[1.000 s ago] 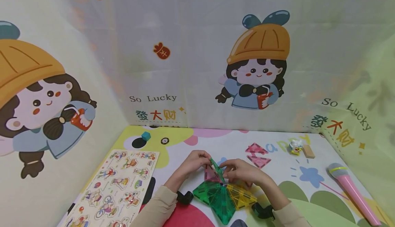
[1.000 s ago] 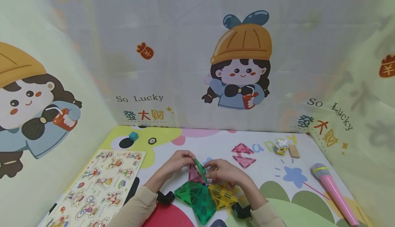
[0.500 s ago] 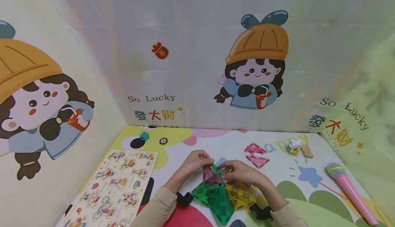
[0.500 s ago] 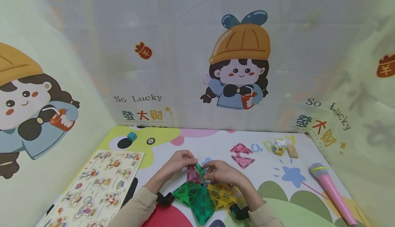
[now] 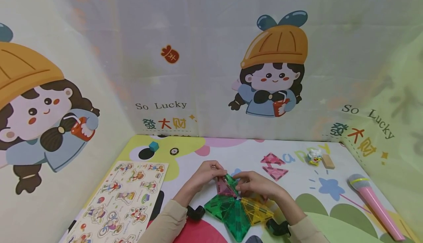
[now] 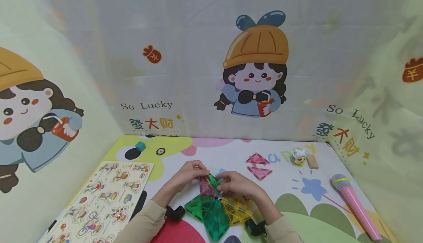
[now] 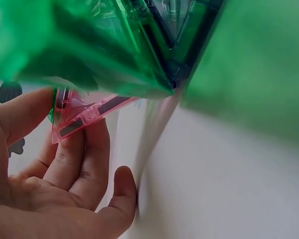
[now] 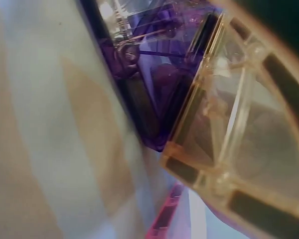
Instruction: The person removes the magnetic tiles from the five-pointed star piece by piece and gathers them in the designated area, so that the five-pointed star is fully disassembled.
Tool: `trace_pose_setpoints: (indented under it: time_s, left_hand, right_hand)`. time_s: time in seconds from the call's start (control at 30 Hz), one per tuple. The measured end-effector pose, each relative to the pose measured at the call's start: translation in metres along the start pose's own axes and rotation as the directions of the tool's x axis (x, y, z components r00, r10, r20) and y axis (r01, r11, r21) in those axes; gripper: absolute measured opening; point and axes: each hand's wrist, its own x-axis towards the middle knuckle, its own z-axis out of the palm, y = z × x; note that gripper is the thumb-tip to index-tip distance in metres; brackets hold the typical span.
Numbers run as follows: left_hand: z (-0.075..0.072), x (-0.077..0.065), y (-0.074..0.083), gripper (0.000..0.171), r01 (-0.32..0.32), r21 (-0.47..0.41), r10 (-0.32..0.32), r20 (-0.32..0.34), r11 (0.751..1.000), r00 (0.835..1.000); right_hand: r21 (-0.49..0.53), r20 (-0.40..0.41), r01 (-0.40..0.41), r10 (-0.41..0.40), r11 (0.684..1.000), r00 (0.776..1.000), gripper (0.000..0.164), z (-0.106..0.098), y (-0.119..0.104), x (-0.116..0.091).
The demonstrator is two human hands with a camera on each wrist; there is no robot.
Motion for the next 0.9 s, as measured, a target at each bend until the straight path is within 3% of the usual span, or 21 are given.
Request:
trace_pose_setpoints:
  time_s: [0.37, 0.6, 0.7, 0.8, 0.9]
  left_hand:
    - [0.0007, 0.0007, -0.0014, 0.020, -0.009, -0.024, 0.010, 0.029, 1.000, 1.000]
    - [-0.0004, -0.0003, -0.0030, 0.018, 0.004, -0.064, -0.001, 0.054, 0.998, 0.999]
    - [-0.0010, -0.0004, -0.0037, 0.019, 0.008, -0.088, -0.003, 0.066, 0.996, 0.998]
    - [-0.0014, -0.0002, -0.0035, 0.019, 0.019, -0.106, -0.012, 0.072, 0.994, 0.997]
    - [-0.0014, 0.0001, -0.0028, 0.020, 0.024, -0.105, -0.016, 0.070, 0.994, 0.997]
  right_hand:
    - [0.103, 0.030, -0.003, 0.000, 0.995, 1.000, 0.053, -0.0024, 0.0067, -0.0004]
    - [0.108, 0.095, 0.018, -0.028, 0.994, 0.995, 0.032, -0.0013, 0.0069, -0.0002]
    - [0.116, 0.111, 0.027, -0.040, 0.993, 0.993, 0.031, -0.0006, 0.0073, 0.0007]
    - [0.116, 0.102, 0.025, -0.037, 0.993, 0.994, 0.031, -0.0006, 0.0080, 0.0009]
    - [0.096, 0.043, 0.022, -0.026, 0.995, 0.999, 0.031, -0.0010, 0.0088, 0.0011]
